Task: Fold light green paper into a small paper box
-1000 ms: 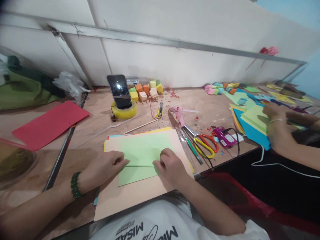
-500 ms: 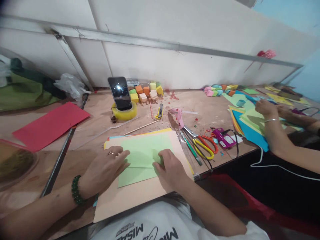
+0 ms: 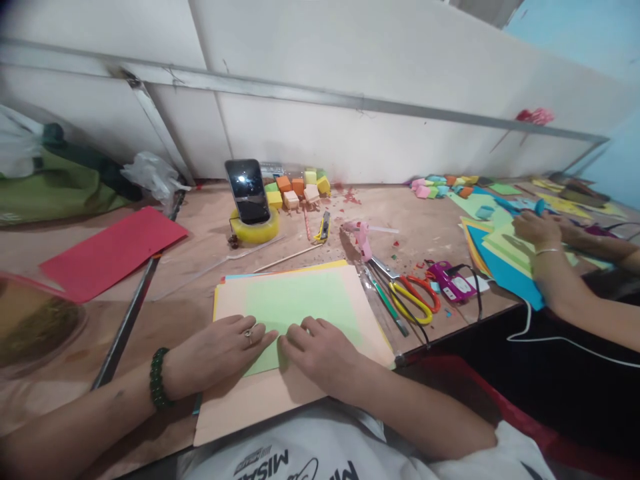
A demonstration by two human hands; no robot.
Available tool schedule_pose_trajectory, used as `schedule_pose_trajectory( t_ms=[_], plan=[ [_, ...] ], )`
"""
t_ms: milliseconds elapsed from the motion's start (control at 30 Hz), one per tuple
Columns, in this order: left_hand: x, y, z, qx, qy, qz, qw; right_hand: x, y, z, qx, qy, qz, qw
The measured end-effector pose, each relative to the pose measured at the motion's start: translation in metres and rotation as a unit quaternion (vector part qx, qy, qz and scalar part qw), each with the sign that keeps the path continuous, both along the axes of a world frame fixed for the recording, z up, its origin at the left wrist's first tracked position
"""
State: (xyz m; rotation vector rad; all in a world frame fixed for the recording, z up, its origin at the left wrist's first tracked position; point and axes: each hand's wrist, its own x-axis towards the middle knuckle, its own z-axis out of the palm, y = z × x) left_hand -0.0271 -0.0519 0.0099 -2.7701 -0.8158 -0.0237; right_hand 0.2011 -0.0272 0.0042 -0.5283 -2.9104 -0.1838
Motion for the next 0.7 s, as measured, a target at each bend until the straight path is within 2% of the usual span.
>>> schedule_pose_trajectory(
  t_ms=[100, 300, 467, 600, 700],
  plan=[
    [0.000, -0.001, 0.000, -0.020, 0.008, 0.008, 1.000, 0.006, 0.000, -0.002, -0.030, -0.002, -0.015, 0.999],
    [-0.006, -0.008, 0.007, -0.075, 0.027, 0.023, 0.997, 0.036, -0.002, 0.000, -0.082, 0.025, -0.034, 0.996],
    [-0.016, -0.015, 0.012, -0.127, 0.010, 0.063, 0.990, 0.047, -0.006, -0.006, -0.110, 0.067, -0.039, 0.991],
    [-0.017, -0.018, 0.009, -0.126, 0.005, 0.085, 0.988, 0.051, -0.006, -0.008, -0.116, 0.106, -0.054, 0.986],
    [-0.013, -0.018, 0.008, -0.124, 0.010, 0.093, 0.988, 0.044, -0.006, -0.005, -0.085, 0.121, -0.072, 0.986]
  ],
)
